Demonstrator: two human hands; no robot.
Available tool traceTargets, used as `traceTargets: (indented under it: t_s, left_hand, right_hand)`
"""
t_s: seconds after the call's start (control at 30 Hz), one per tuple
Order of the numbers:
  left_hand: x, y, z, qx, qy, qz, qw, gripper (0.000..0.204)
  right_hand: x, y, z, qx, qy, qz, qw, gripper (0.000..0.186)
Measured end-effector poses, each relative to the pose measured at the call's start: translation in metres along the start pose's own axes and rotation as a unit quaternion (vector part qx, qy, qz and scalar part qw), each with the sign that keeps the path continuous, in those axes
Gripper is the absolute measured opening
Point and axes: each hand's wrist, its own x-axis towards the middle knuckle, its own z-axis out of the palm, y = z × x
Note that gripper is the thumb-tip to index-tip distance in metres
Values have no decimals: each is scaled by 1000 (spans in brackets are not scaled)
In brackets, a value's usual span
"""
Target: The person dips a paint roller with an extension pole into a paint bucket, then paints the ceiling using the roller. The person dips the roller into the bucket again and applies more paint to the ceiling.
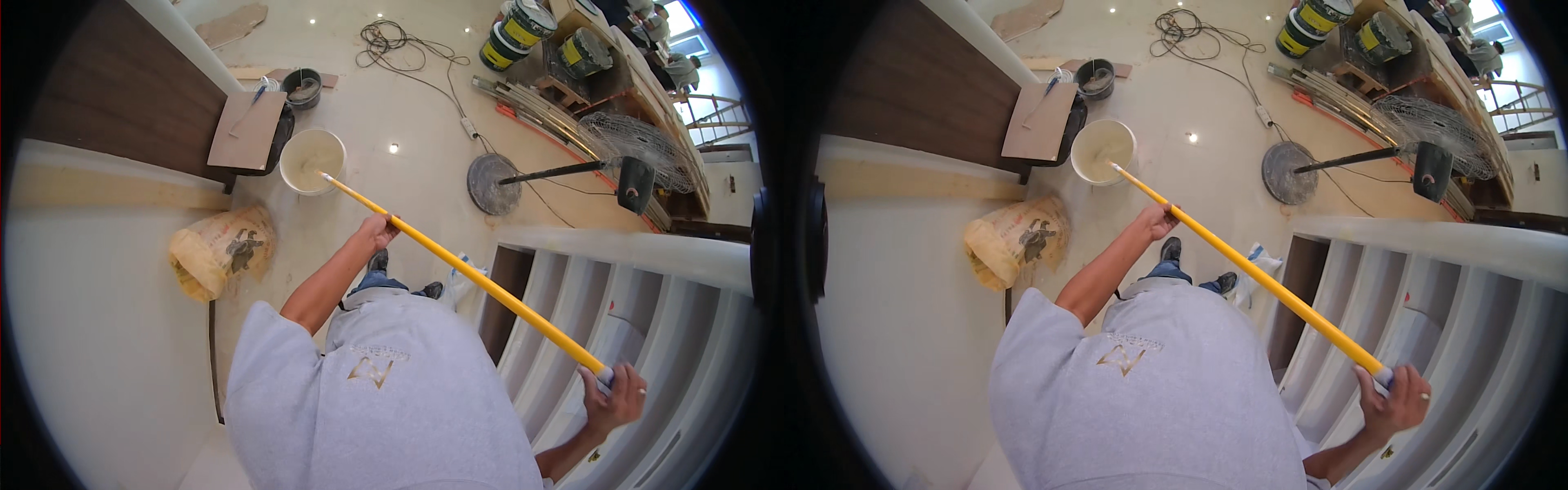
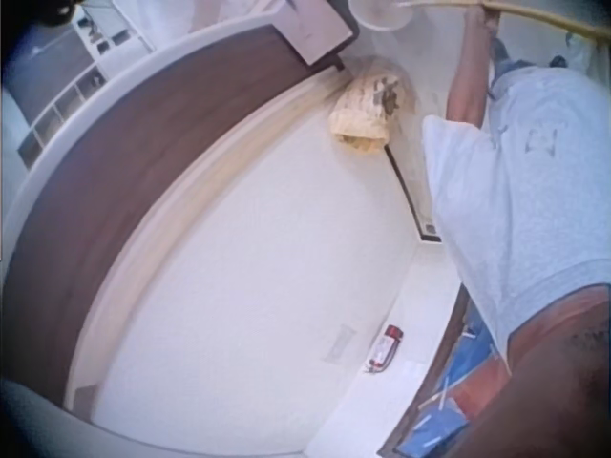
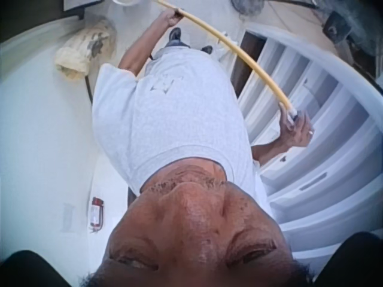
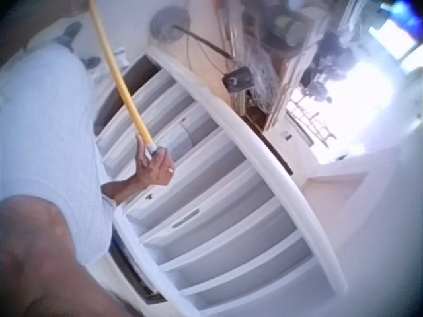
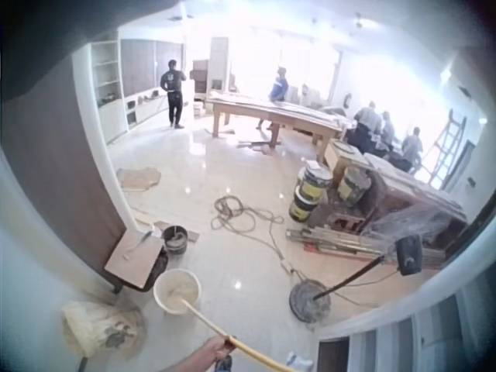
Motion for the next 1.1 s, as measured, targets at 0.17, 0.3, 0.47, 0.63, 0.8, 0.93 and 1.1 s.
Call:
traceTargets:
  t_s: [0.17,0.3,0.47,0.63,0.8,0.93,1.1]
  left_hand:
    - [-43,-13,19,48,-76,1,996,22]
    - [-16,-8,0,12,-8,-1,1000,23]
    - [-49,-39,4,110,-31,-5,993,26]
    - [-21,-39,-26,-32,-32,11,999,26]
    - [-35,-88,-43,17,-30,16,999,25]
    - [-100,-149,-39,53,-97,15,994,24]
    - [-177,-228,-46,43,-164,51,984,23]
  right_hand:
    - [-30,27,-31,4,-5,40,999,62]
    - [-34,-7,1,19,-49,45,998,63]
    - [-66,16,-40,-14,-46,42,998,60]
    - [-103,-6,-14,0,-36,68,997,61]
    - [-177,1,-21,16,-10,67,998,61]
    - [-275,36,-63,-3,22,112,993,60]
    - [-410,59,-100,-28,76,153,985,56]
